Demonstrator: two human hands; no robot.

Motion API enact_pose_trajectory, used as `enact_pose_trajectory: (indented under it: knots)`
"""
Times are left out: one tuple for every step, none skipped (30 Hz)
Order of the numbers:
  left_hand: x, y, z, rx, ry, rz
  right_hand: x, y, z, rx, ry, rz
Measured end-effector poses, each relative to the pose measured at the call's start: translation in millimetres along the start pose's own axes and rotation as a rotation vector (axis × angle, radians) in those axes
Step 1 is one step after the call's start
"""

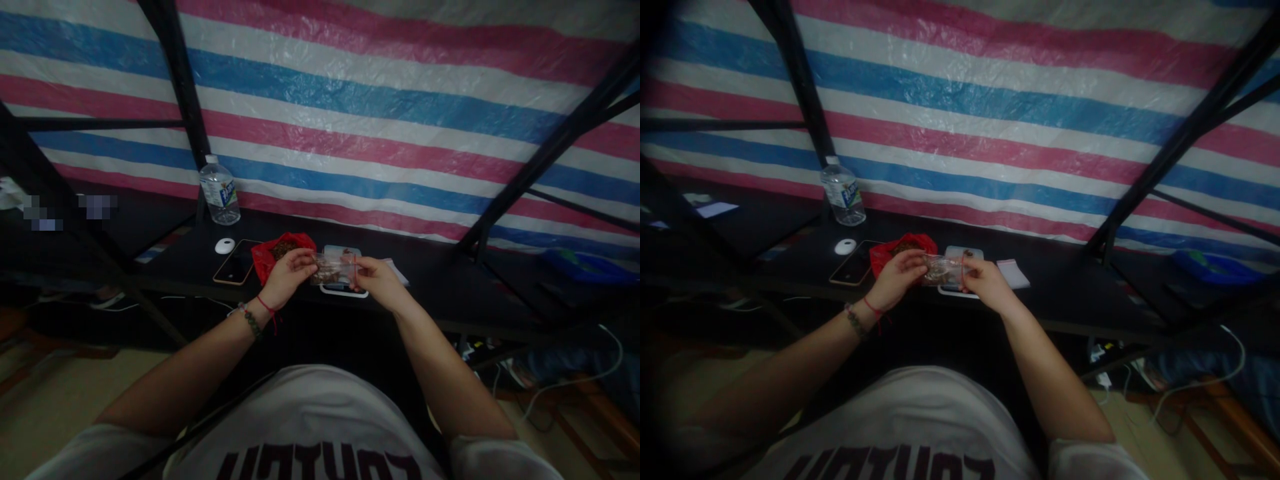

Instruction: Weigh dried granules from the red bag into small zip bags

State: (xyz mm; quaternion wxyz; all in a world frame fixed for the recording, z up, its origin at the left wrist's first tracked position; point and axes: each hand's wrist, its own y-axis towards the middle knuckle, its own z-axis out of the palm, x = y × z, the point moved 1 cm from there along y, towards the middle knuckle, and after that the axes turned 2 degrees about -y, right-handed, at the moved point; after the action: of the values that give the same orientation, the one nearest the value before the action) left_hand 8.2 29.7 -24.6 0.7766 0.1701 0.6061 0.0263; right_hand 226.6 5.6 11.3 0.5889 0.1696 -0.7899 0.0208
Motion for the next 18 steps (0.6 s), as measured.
enact_pose_trajectory:
  knots:
    - [-2, 0, -1.4, -0.026, 0.107, 0.065, -1, 1, 0, -0.005, -0.007, 0.012]
    - [-4, -2, -2.4, -0.040, 0.238, 0.145, -3, 1, 0, -0.010, -0.025, 0.024]
    - [-8, -3, -2.5, -0.031, 0.382, 0.236, -3, 1, 0, -0.014, -0.060, 0.033]
    - [-12, -6, -1.6, 0.008, 0.528, 0.329, -3, 1, 2, -0.016, -0.112, 0.032]
    - [-15, -9, 0.2, 0.076, 0.663, 0.413, -3, 0, 5, -0.018, -0.178, 0.014]
    - [-17, -12, 2.8, 0.167, 0.766, 0.477, -1, -1, 9, -0.011, -0.251, -0.019]
    - [-18, -15, 5.6, 0.262, 0.842, 0.511, 2, -2, 13, 0.009, -0.326, -0.062]
    - [-18, -18, 8.4, 0.341, 0.894, 0.521, 4, -4, 19, 0.044, -0.395, -0.107]
    - [-17, -20, 10.9, 0.402, 0.928, 0.511, 7, -6, 24, 0.082, -0.455, -0.142]
    - [-15, -22, 12.8, 0.441, 0.949, 0.486, 10, -7, 30, 0.116, -0.505, -0.162]
    - [-13, -22, 14.2, 0.461, 0.958, 0.453, 13, -9, 34, 0.141, -0.545, -0.168]
    - [-11, -23, 14.9, 0.469, 0.956, 0.420, 14, -11, 38, 0.151, -0.575, -0.168]
    - [-10, -23, 15.1, 0.477, 0.945, 0.390, 16, -12, 40, 0.144, -0.596, -0.166]
    - [-9, -23, 15.0, 0.485, 0.929, 0.368, 17, -13, 42, 0.135, -0.609, -0.163]
    - [-9, -23, 14.5, 0.493, 0.912, 0.350, 17, -14, 43, 0.130, -0.614, -0.161]
    - [-10, -23, 14.0, 0.502, 0.894, 0.337, 17, -15, 44, 0.132, -0.611, -0.159]
    - [-10, -23, 13.4, 0.511, 0.875, 0.324, 17, -15, 44, 0.137, -0.601, -0.156]
    - [-10, -23, 12.7, 0.513, 0.854, 0.309, 17, -15, 44, 0.141, -0.585, -0.152]
